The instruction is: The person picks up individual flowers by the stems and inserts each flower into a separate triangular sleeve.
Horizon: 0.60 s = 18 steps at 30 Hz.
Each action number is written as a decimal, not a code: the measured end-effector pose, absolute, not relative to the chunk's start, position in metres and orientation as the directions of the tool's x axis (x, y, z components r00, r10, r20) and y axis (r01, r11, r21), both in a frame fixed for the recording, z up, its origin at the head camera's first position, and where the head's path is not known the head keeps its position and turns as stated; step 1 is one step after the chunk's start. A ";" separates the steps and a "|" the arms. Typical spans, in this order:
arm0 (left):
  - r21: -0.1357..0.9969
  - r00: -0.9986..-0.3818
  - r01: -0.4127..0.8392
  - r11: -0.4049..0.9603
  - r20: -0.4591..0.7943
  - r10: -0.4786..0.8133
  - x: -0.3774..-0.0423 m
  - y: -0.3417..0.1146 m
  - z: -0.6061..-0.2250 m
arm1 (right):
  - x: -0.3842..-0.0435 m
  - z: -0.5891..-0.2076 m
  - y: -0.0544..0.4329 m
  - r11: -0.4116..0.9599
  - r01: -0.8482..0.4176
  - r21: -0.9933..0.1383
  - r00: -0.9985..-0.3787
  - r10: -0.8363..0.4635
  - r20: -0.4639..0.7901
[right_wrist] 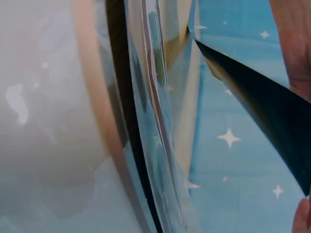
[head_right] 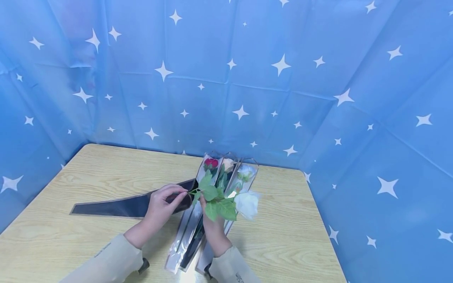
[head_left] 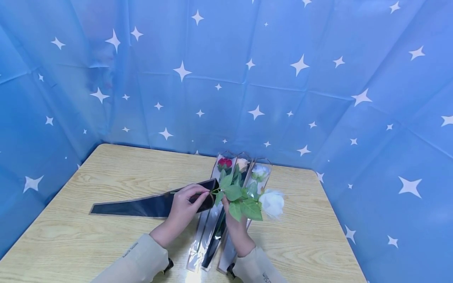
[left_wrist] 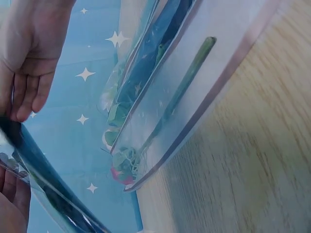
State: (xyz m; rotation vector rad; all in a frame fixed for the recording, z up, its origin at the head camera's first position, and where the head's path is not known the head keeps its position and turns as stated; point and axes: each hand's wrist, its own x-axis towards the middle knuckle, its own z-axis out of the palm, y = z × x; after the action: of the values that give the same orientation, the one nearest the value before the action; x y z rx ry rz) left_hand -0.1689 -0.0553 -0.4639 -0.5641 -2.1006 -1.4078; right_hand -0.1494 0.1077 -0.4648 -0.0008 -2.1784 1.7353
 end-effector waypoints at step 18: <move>0.689 -0.754 0.618 0.379 0.656 0.037 -0.171 -0.058 -0.465 | -0.154 -0.470 0.105 0.215 -0.151 -0.965 -0.980 0.097 0.174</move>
State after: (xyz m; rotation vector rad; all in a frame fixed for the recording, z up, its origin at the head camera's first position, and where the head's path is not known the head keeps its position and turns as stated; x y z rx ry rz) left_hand -0.1709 -0.0576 -0.4653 -0.5618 -2.0938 -1.3840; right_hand -0.1540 0.1048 -0.4696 0.0516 -2.2875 1.8524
